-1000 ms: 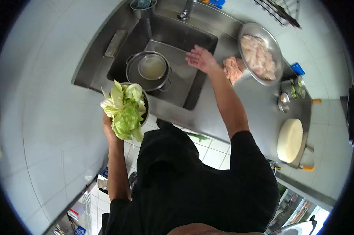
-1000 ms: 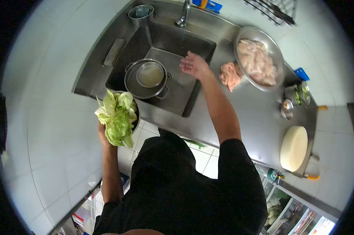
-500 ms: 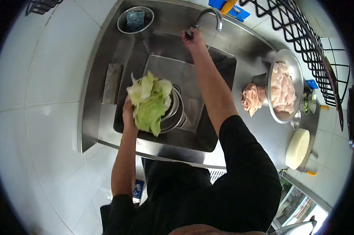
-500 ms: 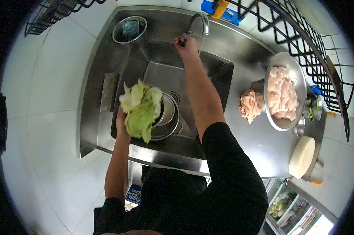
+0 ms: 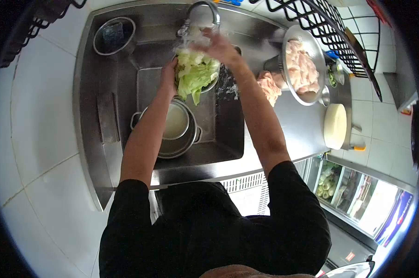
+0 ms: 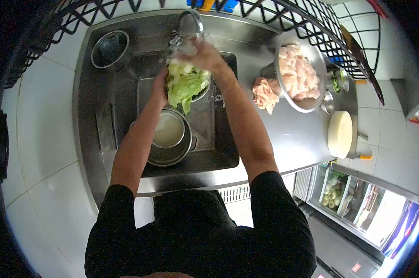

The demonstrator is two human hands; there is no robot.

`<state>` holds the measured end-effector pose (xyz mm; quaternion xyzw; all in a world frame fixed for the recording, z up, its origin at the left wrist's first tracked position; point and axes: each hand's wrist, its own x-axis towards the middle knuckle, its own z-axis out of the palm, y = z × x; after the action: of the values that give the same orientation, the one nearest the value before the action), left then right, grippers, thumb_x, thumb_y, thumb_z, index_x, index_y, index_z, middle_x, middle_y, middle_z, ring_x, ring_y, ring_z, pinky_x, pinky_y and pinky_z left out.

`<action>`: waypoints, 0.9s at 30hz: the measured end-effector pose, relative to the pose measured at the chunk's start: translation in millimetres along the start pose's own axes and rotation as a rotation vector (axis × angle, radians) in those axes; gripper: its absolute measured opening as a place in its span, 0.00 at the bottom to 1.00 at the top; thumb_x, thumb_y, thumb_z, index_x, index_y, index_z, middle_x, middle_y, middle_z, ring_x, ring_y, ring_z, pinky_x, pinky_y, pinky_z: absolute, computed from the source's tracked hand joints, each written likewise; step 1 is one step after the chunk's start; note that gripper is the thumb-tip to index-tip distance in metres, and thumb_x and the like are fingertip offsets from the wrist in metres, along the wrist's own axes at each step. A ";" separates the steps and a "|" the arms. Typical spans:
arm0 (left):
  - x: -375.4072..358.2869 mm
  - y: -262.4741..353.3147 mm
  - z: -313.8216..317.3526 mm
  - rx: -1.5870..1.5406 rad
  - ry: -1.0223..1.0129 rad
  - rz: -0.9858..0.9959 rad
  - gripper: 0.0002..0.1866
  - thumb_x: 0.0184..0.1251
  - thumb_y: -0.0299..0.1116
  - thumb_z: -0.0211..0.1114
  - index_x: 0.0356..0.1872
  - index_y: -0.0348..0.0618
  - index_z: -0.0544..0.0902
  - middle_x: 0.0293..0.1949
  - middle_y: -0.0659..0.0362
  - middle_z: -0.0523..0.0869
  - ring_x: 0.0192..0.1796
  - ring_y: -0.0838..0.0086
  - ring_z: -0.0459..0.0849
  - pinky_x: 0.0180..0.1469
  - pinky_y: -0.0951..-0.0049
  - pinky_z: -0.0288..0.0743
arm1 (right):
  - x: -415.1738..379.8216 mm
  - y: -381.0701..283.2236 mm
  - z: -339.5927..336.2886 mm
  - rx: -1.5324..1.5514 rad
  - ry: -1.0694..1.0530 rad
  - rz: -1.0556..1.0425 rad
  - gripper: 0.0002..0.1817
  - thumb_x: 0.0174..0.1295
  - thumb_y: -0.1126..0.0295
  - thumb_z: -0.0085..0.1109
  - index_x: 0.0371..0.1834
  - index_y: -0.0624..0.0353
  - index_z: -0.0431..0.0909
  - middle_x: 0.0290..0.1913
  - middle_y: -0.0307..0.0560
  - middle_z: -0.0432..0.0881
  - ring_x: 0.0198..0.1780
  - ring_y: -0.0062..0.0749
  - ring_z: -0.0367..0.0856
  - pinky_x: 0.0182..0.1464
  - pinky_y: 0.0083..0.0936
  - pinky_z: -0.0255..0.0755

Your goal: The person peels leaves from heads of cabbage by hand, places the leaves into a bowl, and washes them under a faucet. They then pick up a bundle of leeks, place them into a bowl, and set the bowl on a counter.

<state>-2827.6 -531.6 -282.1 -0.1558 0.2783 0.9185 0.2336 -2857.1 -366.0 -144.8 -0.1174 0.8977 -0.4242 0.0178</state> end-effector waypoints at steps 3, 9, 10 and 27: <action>23.9 -5.5 20.5 0.082 0.021 -0.022 0.19 0.76 0.42 0.53 0.58 0.39 0.77 0.52 0.53 0.84 0.51 0.63 0.85 0.52 0.60 0.80 | -11.7 25.7 10.6 -0.571 0.009 -0.117 0.26 0.59 0.55 0.65 0.59 0.56 0.78 0.50 0.55 0.85 0.52 0.57 0.83 0.58 0.40 0.77; 29.3 1.7 70.3 0.116 0.141 -0.110 0.19 0.73 0.42 0.57 0.55 0.38 0.78 0.49 0.52 0.84 0.49 0.61 0.85 0.52 0.57 0.79 | -47.2 33.8 -5.1 -0.446 -0.023 -0.199 0.26 0.57 0.56 0.64 0.59 0.48 0.79 0.69 0.58 0.70 0.74 0.60 0.61 0.71 0.51 0.59; 32.2 2.0 75.8 0.153 0.156 -0.098 0.19 0.73 0.42 0.57 0.55 0.38 0.78 0.49 0.52 0.84 0.48 0.61 0.85 0.51 0.58 0.79 | -51.4 29.5 0.7 -0.557 0.029 -0.119 0.31 0.55 0.52 0.66 0.62 0.52 0.75 0.70 0.57 0.68 0.74 0.63 0.59 0.71 0.54 0.58; 89.4 12.6 16.8 0.030 0.076 -0.162 0.19 0.72 0.35 0.58 0.56 0.32 0.76 0.54 0.49 0.81 0.53 0.62 0.84 0.54 0.63 0.80 | 14.2 20.3 -2.4 -0.526 -0.289 0.159 0.50 0.42 0.54 0.77 0.72 0.50 0.63 0.60 0.57 0.78 0.65 0.52 0.74 0.68 0.42 0.69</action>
<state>-2912.0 -500.4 -300.4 -0.2090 0.2869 0.8858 0.2989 -2875.2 -354.9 -157.9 -0.1064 0.9713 -0.1537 0.1473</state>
